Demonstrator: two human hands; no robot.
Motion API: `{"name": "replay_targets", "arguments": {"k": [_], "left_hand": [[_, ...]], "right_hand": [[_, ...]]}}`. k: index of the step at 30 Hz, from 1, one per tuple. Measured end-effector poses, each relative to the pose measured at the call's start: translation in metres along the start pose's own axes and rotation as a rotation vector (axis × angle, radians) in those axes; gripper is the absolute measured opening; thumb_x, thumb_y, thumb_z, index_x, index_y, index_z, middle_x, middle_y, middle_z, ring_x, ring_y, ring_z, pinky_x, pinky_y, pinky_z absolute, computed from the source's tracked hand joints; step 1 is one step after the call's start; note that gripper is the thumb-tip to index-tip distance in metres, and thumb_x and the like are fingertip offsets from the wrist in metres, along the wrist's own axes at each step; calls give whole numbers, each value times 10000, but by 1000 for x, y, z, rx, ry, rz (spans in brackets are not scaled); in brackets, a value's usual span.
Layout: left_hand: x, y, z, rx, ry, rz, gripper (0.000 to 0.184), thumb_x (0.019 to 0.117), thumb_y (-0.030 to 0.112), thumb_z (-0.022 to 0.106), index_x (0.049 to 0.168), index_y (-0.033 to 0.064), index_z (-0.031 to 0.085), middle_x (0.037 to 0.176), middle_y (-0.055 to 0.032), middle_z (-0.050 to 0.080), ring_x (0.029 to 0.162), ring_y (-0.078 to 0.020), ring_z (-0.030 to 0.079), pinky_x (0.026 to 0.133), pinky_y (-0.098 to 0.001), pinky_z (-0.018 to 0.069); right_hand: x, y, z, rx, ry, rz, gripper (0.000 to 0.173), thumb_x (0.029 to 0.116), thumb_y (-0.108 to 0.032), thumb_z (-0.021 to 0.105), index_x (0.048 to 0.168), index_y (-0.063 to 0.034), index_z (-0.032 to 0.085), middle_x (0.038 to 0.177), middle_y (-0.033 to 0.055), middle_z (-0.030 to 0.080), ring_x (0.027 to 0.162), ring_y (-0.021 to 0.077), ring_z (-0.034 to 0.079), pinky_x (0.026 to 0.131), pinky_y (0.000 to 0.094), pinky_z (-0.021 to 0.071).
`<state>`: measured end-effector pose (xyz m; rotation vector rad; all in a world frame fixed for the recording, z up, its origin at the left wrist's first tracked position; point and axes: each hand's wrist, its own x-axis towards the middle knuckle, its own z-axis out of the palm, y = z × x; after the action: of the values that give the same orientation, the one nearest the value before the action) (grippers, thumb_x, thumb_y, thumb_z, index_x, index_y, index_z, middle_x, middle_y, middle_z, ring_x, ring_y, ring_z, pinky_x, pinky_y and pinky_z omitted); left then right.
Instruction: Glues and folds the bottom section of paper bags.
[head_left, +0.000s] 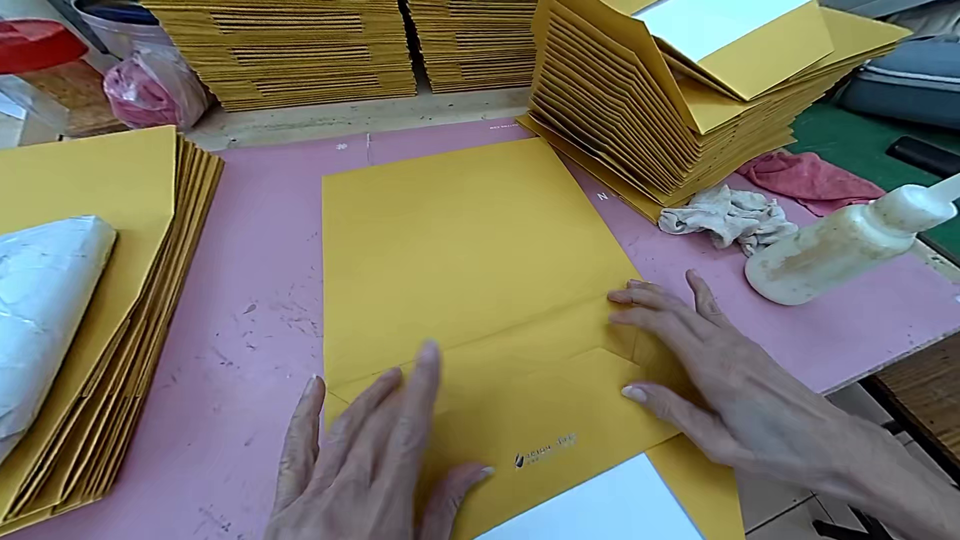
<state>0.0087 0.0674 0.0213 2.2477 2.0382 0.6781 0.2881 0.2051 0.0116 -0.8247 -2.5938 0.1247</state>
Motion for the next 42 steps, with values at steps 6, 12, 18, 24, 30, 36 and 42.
{"name": "replay_targets", "arguments": {"k": [6, 12, 18, 24, 30, 36, 42], "left_hand": [[8, 25, 8, 27, -170, 129, 411, 990, -5, 480, 1375, -127, 551, 1494, -280, 488, 1399, -505, 437, 1146, -692, 238], [6, 24, 23, 66, -208, 133, 556, 1062, 223, 319, 1469, -144, 411, 1511, -357, 416, 1417, -512, 406, 1185, -641, 161], [5, 22, 25, 86, -213, 144, 565, 1062, 258, 317, 1502, -84, 412, 1527, -354, 396, 1427, -515, 387, 1183, -651, 142], [5, 22, 27, 77, -196, 139, 582, 1071, 300, 306, 1497, -79, 424, 1516, -354, 413, 1420, -510, 401, 1187, -635, 155], [5, 26, 28, 106, -170, 139, 558, 1066, 247, 293, 1481, -98, 435, 1511, -351, 422, 1412, -501, 420, 1190, -626, 160], [8, 35, 31, 127, -138, 118, 517, 1032, 140, 343, 1445, -155, 442, 1483, -367, 445, 1381, -517, 453, 1187, -587, 229], [4, 29, 38, 120, -85, 125, 569, 1064, 257, 282, 1415, -135, 498, 1494, -336, 455, 1402, -481, 446, 1196, -542, 238]], "right_hand": [[2, -71, 26, 31, -147, -183, 502, 1074, -336, 399, 1485, -74, 520, 1589, 109, 459, 1494, 355, 381, 1094, 794, 206], [16, -30, -2, 14, 49, -93, 425, 1078, -312, 439, 1129, -25, 748, 1229, 104, 736, 1186, 213, 691, 1048, 381, 522], [70, 42, -24, -540, -207, 594, 280, 937, 108, 572, 1211, 164, 581, 1321, 396, 504, 1198, 557, 552, 944, 618, 466], [85, 32, -32, -508, -137, 537, 74, 933, 86, 592, 922, 100, 664, 819, 270, 651, 797, 468, 672, 625, 554, 491], [67, 24, -26, -453, -149, 467, 241, 966, -144, 663, 1123, 30, 721, 1009, 281, 652, 761, 450, 661, 601, 568, 489], [57, 28, -51, -442, 143, 252, 162, 904, -83, 615, 877, 68, 665, 715, 231, 629, 611, 423, 634, 502, 546, 438], [21, -68, 19, -339, 255, -39, 198, 920, -151, 526, 788, -75, 652, 602, 40, 557, 469, 164, 513, 408, 276, 341]]}}
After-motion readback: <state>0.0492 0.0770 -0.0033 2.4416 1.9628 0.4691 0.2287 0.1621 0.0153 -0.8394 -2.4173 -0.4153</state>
